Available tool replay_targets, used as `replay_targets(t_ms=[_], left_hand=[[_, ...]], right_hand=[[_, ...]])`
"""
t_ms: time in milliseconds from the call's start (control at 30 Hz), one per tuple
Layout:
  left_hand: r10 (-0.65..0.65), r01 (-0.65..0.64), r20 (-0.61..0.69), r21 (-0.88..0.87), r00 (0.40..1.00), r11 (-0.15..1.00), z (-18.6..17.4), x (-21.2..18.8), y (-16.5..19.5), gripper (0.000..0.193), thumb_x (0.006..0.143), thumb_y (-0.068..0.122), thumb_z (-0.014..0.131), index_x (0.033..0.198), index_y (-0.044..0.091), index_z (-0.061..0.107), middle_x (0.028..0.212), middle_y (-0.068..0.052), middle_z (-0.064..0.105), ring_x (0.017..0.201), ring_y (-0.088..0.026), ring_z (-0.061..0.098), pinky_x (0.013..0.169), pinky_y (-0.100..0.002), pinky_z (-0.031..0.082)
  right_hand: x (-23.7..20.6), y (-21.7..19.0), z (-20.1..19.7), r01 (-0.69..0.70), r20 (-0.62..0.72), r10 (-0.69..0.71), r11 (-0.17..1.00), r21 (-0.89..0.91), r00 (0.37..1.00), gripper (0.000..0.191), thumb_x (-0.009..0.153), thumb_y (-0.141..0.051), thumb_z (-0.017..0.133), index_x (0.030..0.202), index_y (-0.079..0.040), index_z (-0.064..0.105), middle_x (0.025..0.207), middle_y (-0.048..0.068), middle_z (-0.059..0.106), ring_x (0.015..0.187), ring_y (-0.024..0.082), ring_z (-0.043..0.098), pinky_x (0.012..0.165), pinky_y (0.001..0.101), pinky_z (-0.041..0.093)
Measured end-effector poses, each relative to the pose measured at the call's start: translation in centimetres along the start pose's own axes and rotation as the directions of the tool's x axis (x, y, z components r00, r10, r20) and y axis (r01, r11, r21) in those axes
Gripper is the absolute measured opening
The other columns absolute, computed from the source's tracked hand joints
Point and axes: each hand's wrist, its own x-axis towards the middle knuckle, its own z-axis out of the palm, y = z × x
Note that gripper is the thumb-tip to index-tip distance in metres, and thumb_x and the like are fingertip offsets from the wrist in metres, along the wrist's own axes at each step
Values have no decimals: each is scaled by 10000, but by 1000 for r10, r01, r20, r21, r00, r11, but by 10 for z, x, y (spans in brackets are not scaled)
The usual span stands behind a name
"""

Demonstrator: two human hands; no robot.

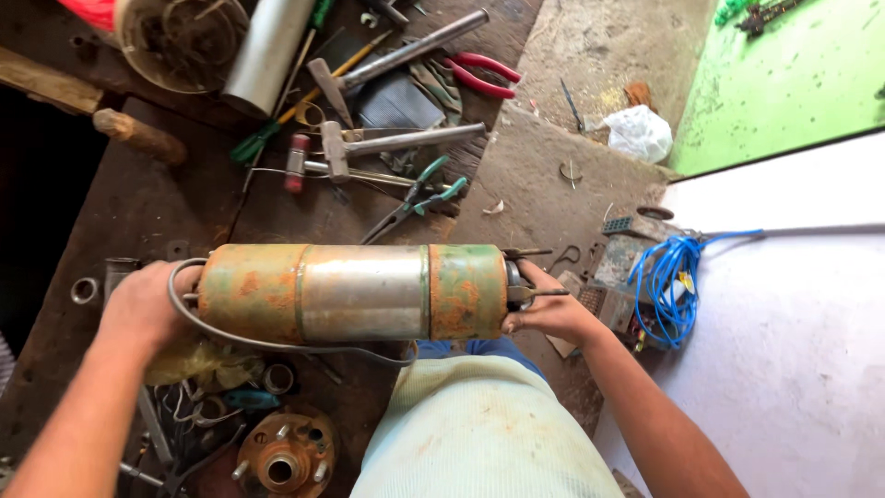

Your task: The person works on a rusty cylindrical motor or pump body clamped at a cluttered workbench. They pry at the end cap with pliers, tap and drive the shaft with a hammer and punch, reposition and rotate the housing, and hold it steady while a coworker assists with nearby parts.

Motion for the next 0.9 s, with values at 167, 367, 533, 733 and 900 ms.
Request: replay_targets(t_ms=[167, 367, 533, 733, 900], left_hand=[[-76, 88, -66, 204, 995, 975, 16, -2, 5, 186, 937, 333, 676, 1089, 245, 737, 1046, -45, 773, 1021, -265, 729, 902, -407, 566], [-161, 156, 416, 45, 895, 987, -24, 33, 6, 260, 892, 356, 700, 1129, 258, 747, 1094, -62, 772, 1073, -282, 716, 923, -422, 563], [-92, 86, 98, 63, 991, 994, -20, 1, 14, 327, 855, 374, 720, 1163, 269, 755, 1134, -76, 772, 1117, -296, 706, 940, -436, 560], [-135, 118, 217, 86, 967, 989, -24, 12, 17, 294, 876, 366, 710, 1138, 241, 755, 1117, -75, 769, 1114, -280, 700, 959, -434, 538], [-132, 132, 470, 34, 873, 991, -50, 33, 13, 414, 785, 354, 753, 1177, 222, 738, 1151, -93, 738, 1125, -305, 668, 960, -459, 517]], right_hand=[[-3, 9, 2, 57, -78, -66, 991, -121, 995, 1018, 592, -316, 973, 1453, -28, 513, 1343, 101, 660, 1253, 182, 567, 1047, 362, 473], [-5, 22, 0, 98, -157, -148, 953, -286, 976, 1081, 607, -412, 961, 1475, 1, 465, 1412, 124, 604, 1317, 222, 537, 1095, 388, 434], [-6, 20, 10, 58, -181, -88, 985, -164, 980, 1080, 587, -468, 939, 1460, -13, 494, 1345, 111, 659, 1249, 208, 583, 1055, 397, 474], [-13, 15, 17, 27, -178, -47, 994, -109, 983, 1045, 636, -460, 909, 1485, -25, 482, 1249, 123, 706, 1179, 197, 625, 1012, 385, 508], [-11, 17, 16, -78, -220, 40, 983, -166, 975, 1124, 590, -559, 884, 1491, -51, 444, 1280, 108, 665, 1153, 208, 616, 950, 421, 544]])
